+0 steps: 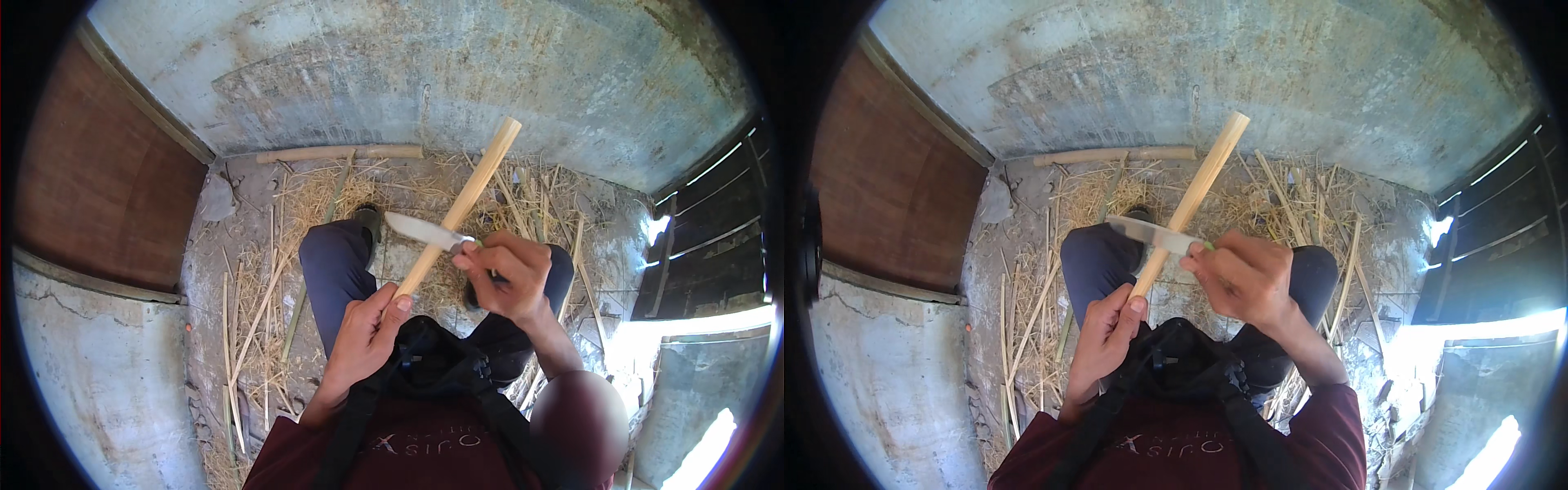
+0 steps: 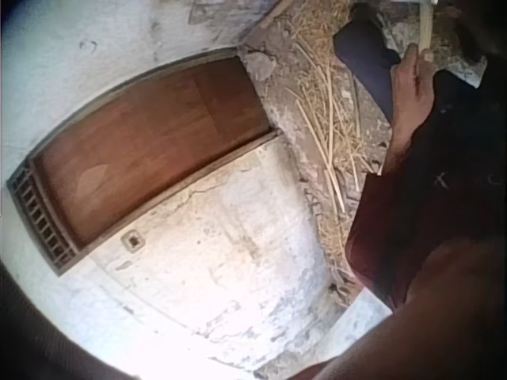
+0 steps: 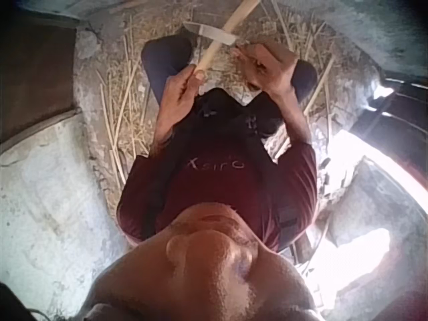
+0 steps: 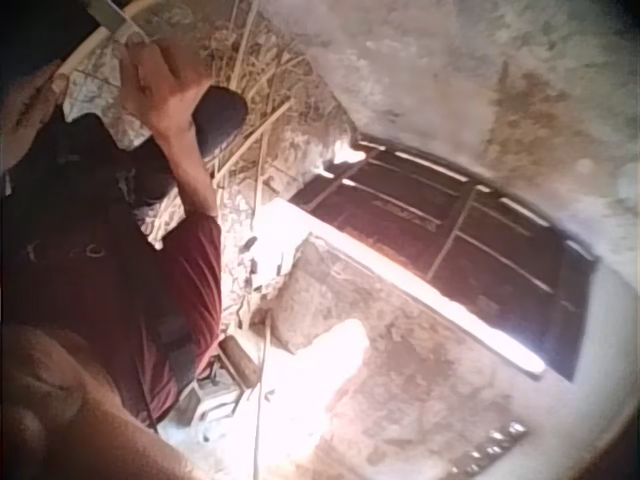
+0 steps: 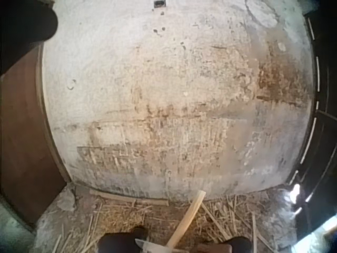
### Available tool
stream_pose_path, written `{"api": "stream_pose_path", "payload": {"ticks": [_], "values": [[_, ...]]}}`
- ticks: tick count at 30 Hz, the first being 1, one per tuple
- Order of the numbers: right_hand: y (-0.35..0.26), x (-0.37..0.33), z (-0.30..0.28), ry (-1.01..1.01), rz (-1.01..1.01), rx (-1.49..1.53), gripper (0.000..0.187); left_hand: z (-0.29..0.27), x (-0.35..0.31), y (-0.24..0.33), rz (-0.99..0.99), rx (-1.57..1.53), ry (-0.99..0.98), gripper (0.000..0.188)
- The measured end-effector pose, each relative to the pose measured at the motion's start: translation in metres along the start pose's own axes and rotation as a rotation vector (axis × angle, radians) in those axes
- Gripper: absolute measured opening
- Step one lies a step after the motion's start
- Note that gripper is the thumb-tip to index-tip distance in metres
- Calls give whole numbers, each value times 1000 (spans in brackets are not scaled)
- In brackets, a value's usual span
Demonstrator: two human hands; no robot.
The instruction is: The person shaves a wooden rod using a knife.
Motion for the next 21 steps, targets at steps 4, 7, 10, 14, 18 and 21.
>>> {"api": "stream_pose_path", "payload": {"ticks": [4,7,10,14,18,21], "values": [[-20,-9,13,-98,-89,-1,23,3,-1,9,24,-34,2,28],[-19,-6,10,-74,-105,-9,25,2,-1,12,26,-35,8,28],[-30,-2,7,-28,-155,-69,26,0,-1,16,30,-40,2,27],[-36,-6,11,-33,-178,-79,27,2,-2,12,28,-84,-10,27],[-30,-7,9,-29,-173,-73,26,3,-4,14,8,-80,1,27],[-26,-4,6,-12,-141,-69,25,2,-4,13,15,-63,-10,28]]}}
Point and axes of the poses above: each hand's wrist, its own x-axis towards the middle knuckle, its own z-axis out of the palm, y = z × x, the point moved 9 cm from there along x, towards the middle knuckle, and after that the axes turned 7 degrees about x, right-handed, at the moved point
